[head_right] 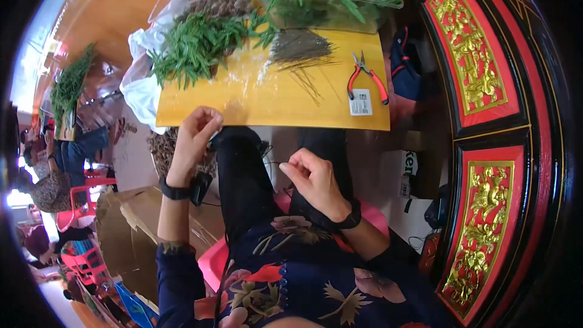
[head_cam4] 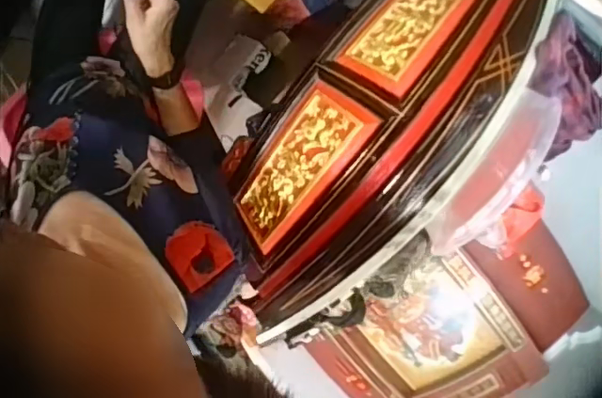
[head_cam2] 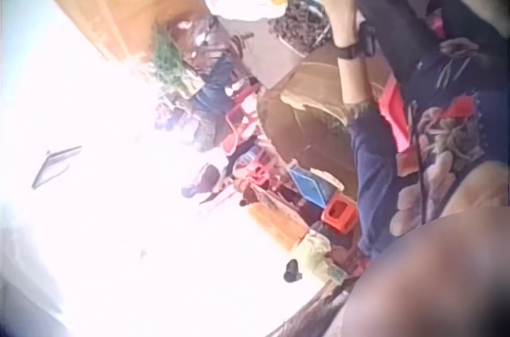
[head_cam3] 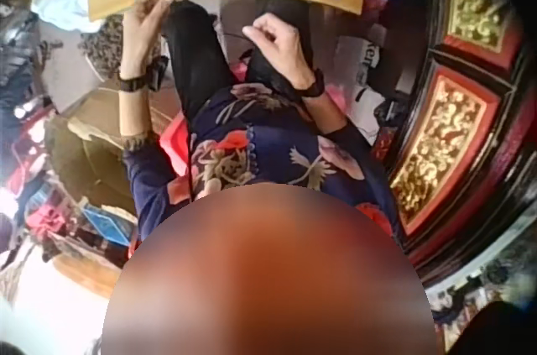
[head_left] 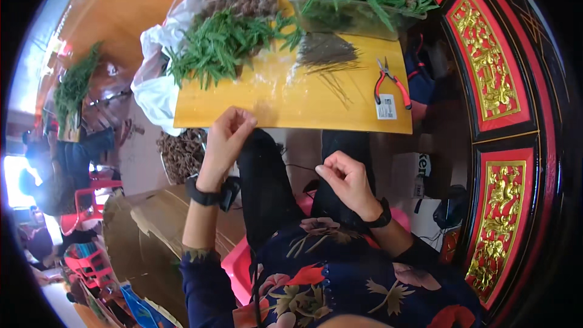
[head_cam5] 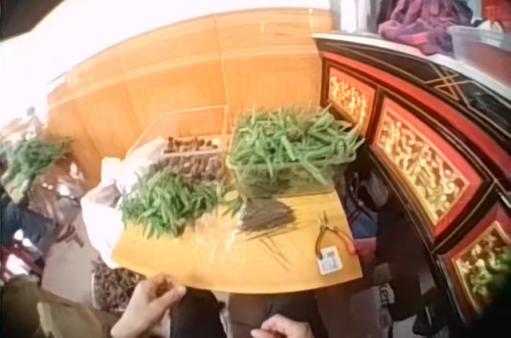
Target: Assembling a decorative wreath by attaching evergreen branches and pinecones to a frame using wire.
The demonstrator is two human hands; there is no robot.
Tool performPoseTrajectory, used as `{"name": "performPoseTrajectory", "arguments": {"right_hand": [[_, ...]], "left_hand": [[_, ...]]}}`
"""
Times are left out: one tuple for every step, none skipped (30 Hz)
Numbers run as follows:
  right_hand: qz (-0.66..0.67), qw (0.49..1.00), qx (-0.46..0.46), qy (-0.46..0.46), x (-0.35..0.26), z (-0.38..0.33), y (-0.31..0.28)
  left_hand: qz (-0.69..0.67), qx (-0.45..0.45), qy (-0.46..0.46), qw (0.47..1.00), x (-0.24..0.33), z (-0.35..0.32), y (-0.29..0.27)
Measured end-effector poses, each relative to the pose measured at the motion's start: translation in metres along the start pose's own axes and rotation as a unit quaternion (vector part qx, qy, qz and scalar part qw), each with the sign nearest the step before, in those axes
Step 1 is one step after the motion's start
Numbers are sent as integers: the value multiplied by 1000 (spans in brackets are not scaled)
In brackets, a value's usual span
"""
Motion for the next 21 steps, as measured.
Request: {"name": "performPoseTrajectory", "arguments": {"right_hand": [[-7, 1000, -1, -1, -3, -1, -2], [-7, 1000, 5, -4, -5, -2, -4], [-14, 1000, 11, -9, -6, -1, -5], [-18, 1000, 15, -15, -6, -1, -4], [-22, 999, 17, -21, -6, 0, -4], [-24, 999, 17, -24, -8, 0, -4], [-21, 999, 17, -25, -9, 0, -3], [-20, 999, 17, -25, -9, 0, -4], [-16, 999, 16, -25, -9, 0, -4], [-15, 999, 12, -28, -10, 1, -4], [-15, 999, 18, -25, -9, 1, -7], [-14, 999, 22, -21, -9, 1, -10], [-12, 999, 25, -17, -9, 1, -12], [-13, 999, 24, -18, -10, 1, -14], [-18, 1000, 20, -14, -9, 1, -14], [-21, 1000, 20, -7, -9, 1, -15], [-25, 1000, 19, -1, -9, 2, -15], [-26, 999, 20, 0, -9, 4, -16], [-29, 999, 20, 3, -8, 5, -17], [-33, 999, 20, 7, -6, 6, -18], [-35, 999, 19, 8, -6, 8, -17]], "left_hand": [[3, -3, 6, 1000, 16, 16, 3], [129, 10, 27, 991, 37, 31, 5], [251, 25, 48, 966, 53, 49, 7], [253, 27, 52, 966, 55, 68, 6], [360, 75, 167, 915, 71, 83, 8], [456, 121, 276, 838, 87, 89, 14], [456, 124, 276, 837, 86, 102, 13], [507, 100, 233, 824, 79, 121, 17], [559, 76, 187, 804, 73, 136, 18], [608, 52, 138, 780, 64, 145, 17], [607, 52, 142, 780, 68, 150, 20], [641, 69, 150, 750, 73, 154, 22], [673, 87, 156, 718, 77, 157, 22], [704, 105, 160, 684, 81, 158, 22], [704, 107, 159, 684, 83, 159, 19], [703, 154, 190, 668, 95, 155, 14], [698, 202, 220, 650, 106, 149, 8], [691, 249, 250, 631, 114, 143, 3], [689, 248, 251, 633, 112, 144, -1], [673, 259, 215, 659, 108, 146, -12], [656, 271, 179, 681, 104, 148, -25]]}}
Point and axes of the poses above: each hand's wrist, its own z-axis towards the middle knuckle, its own y-axis out of the palm, x = y × z, the point moved 8 cm from there along z, towards the middle knuckle, and after that the axes turned 4 degrees about -x, right-handed, at the moved point
